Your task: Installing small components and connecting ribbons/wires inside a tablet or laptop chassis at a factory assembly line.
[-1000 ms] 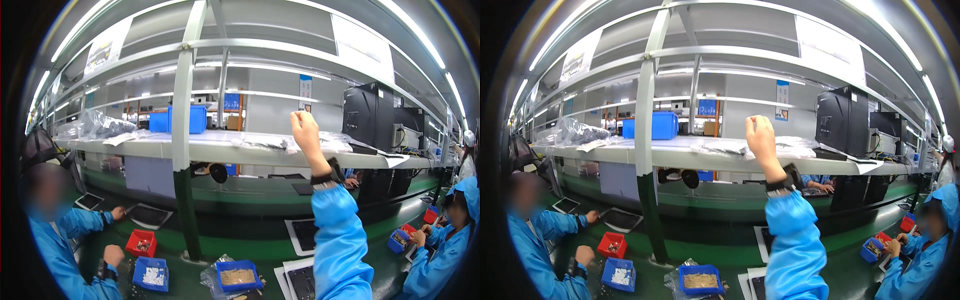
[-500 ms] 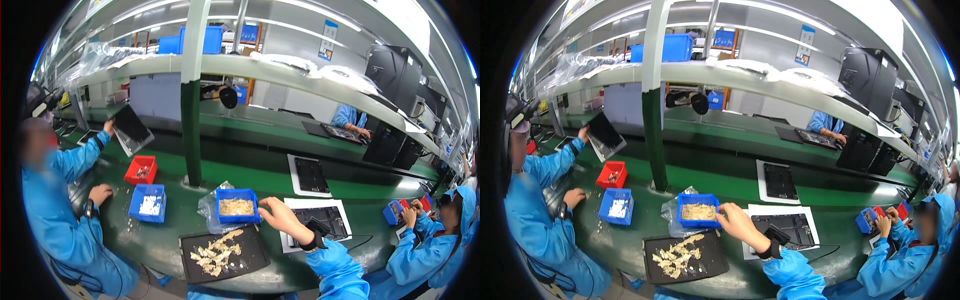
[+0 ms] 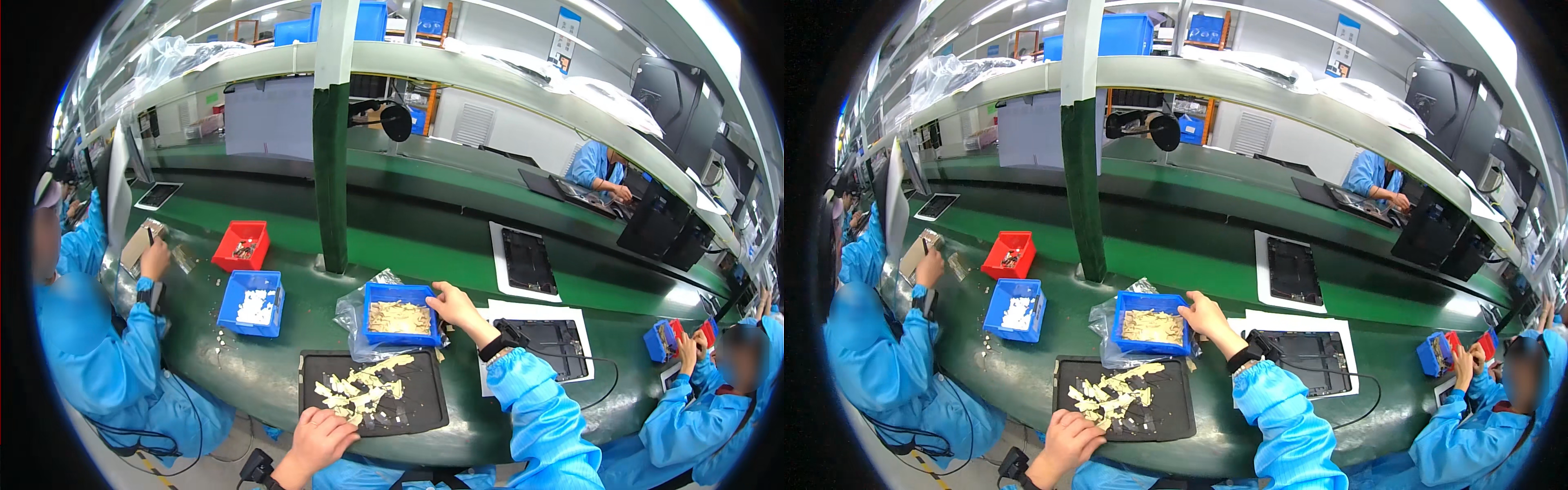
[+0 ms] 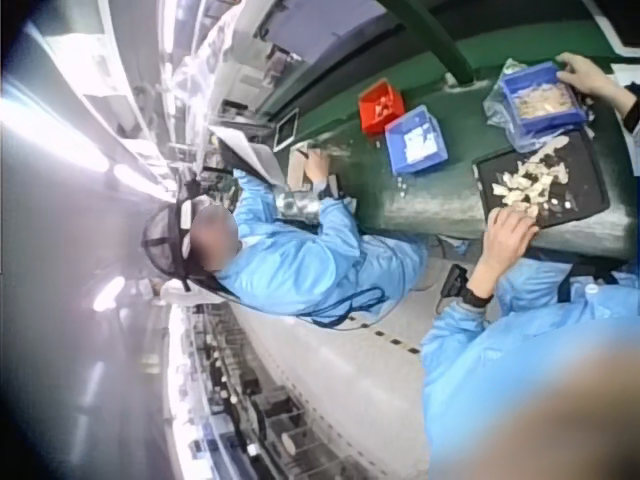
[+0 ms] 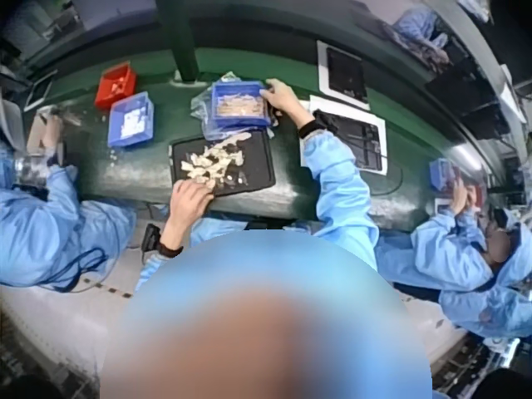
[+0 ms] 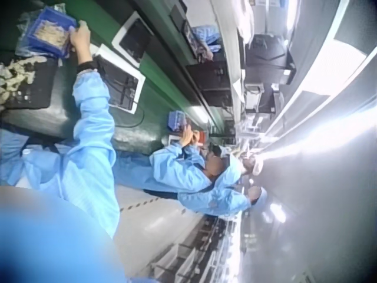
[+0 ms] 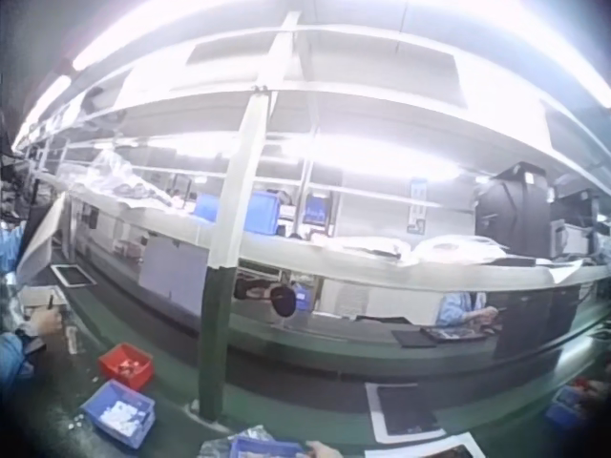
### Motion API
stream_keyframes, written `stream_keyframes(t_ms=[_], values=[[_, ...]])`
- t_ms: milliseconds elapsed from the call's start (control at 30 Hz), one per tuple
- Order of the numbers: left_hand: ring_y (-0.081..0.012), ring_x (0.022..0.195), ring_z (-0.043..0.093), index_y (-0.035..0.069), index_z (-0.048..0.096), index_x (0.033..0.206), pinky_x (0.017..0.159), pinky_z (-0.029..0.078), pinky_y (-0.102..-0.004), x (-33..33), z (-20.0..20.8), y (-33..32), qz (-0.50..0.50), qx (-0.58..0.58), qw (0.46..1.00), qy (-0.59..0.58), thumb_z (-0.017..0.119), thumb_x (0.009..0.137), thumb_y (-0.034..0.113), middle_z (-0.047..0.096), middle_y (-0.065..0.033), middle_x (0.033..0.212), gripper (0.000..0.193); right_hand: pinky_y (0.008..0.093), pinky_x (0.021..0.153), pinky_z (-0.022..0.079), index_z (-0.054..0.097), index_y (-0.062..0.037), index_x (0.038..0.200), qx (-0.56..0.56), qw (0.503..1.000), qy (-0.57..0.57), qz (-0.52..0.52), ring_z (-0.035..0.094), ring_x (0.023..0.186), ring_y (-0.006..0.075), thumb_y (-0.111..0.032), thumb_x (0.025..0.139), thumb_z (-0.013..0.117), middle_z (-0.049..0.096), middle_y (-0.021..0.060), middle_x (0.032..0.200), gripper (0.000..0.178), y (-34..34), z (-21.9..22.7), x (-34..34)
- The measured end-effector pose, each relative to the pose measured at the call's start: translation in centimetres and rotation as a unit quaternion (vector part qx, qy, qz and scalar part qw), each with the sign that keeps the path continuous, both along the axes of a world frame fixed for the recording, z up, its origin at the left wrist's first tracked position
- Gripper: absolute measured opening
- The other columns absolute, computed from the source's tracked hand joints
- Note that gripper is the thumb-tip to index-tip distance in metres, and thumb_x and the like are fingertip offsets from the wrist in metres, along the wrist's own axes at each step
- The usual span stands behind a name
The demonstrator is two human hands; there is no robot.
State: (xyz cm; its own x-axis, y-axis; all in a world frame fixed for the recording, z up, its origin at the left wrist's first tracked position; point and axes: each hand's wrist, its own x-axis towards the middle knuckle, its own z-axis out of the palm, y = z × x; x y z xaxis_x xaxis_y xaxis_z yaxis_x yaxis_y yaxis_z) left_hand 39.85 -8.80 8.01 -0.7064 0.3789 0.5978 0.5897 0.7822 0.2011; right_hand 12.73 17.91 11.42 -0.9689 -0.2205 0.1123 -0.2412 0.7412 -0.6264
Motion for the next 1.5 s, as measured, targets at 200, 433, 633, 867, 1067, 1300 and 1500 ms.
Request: stream_keyframes(t_ms=[200, 433, 633, 867, 1067, 1300, 1500], values=[[-0.018, 0.079, 0.055, 0.015, 0.065, 0.081, 0.079, 0.039, -0.0353, 0.4, -0.8, -1.8, -0.016, 0.005, 1.0, 0.001, 0.078, 0.063, 0.023, 0.059, 0.0027, 0.08, 0.023, 0.0265, 0.05, 0.055, 0.059, 0.0039, 0.11, -0.112, 0.971, -0.21, -0.004, 0.067, 0.055, 0.0165, -0.012, 0.086, 0.058, 0.068, 0.0126, 0.074, 0.029, -3.8, 1.8, -0.4], [-0.0192, 0.085, 0.054, 0.014, 0.066, 0.084, 0.08, 0.038, -0.0354, -0.6, 0.1, -2.2, 0.033, 0.015, 0.999, -0.011, 0.075, 0.063, 0.018, 0.059, 0.0016, 0.084, 0.023, 0.0262, 0.056, 0.057, 0.056, 0.0063, 0.115, -0.228, 0.937, -0.256, 0.062, 0.069, 0.069, 0.0181, -0.016, 0.09, 0.057, 0.068, 0.0148, 0.09, 0.034, -6.4, 1.6, -1.0], [-0.0206, 0.087, 0.054, 0.013, 0.066, 0.085, 0.082, 0.037, -0.0378, -1.0, 1.2, -2.9, 0.027, 0.032, 0.997, -0.058, 0.075, 0.063, 0.018, 0.059, -0.0001, 0.085, 0.024, 0.037, 0.073, 0.052, 0.068, -0.0146, 0.097, 0.186, 0.961, 0.155, 0.135, 0.063, 0.087, 0.0273, -0.011, 0.08, 0.06, 0.065, 0.0071, 0.091, 0.018, -0.1, 4.1, 2.1], [-0.0233, 0.084, 0.056, 0.008, 0.065, 0.089, 0.076, 0.043, -0.0353, -3.1, 11.1, 0.5, -0.02, 0.068, 0.996, -0.061, 0.071, 0.066, 0.005, 0.058, -0.0047, 0.087, 0.024, 0.0307, 0.075, 0.046, 0.067, -0.0147, 0.09, 0.273, 0.857, 0.291, 0.326, 0.057, 0.096, 0.0183, -0.01, 0.075, 0.058, 0.057, 0.0023, 0.105, 0.018, 3.9, 2.8, 4.4], [-0.0233, 0.084, 0.057, 0.003, 0.062, 0.082, 0.073, 0.045, -0.0353, -15.2, 9.2, 7.8, -0.034, -0.21, 0.977, -0.01, 0.06, 0.068, 0.009, 0.057, -0.0077, 0.079, 0.016, 0.0285, 0.072, 0.043, 0.062, -0.013, 0.078, 0.278, 0.825, 0.357, 0.339, 0.055, 0.093, 0.0156, -0.015, 0.074, 0.059, 0.056, 0.0005, 0.097, 0.006, 5.1, 1.6, 3.8], [-0.0207, 0.088, 0.059, 0.006, 0.067, 0.087, 0.077, 0.043, -0.0339, -21.0, 3.2, 10.7, 0.024, -0.364, 0.927, -0.083, 0.062, 0.073, 0.015, 0.065, -0.0055, 0.085, 0.017, 0.0335, 0.077, 0.046, 0.058, -0.0089, 0.092, 0.137, 0.899, 0.32, 0.267, 0.058, 0.092, 0.0238, -0.01, 0.079, 0.059, 0.06, 0.0073, 0.095, 0.013, 5.9, 3.2, 4.6], [-0.023, 0.077, 0.062, 0.005, 0.064, 0.081, 0.071, 0.046, -0.035, -22.1, 2.5, 11.0, -0.019, -0.327, 0.944, -0.051, 0.06, 0.071, 0.012, 0.065, -0.005, 0.076, 0.013, 0.0384, 0.079, 0.048, 0.042, 0.0002, 0.11, -0.131, 0.981, -0.012, 0.144, 0.062, 0.085, 0.0318, -0.004, 0.093, 0.045, 0.059, 0.0186, 0.089, 0.017, 8.0, 3.0, 4.4]])
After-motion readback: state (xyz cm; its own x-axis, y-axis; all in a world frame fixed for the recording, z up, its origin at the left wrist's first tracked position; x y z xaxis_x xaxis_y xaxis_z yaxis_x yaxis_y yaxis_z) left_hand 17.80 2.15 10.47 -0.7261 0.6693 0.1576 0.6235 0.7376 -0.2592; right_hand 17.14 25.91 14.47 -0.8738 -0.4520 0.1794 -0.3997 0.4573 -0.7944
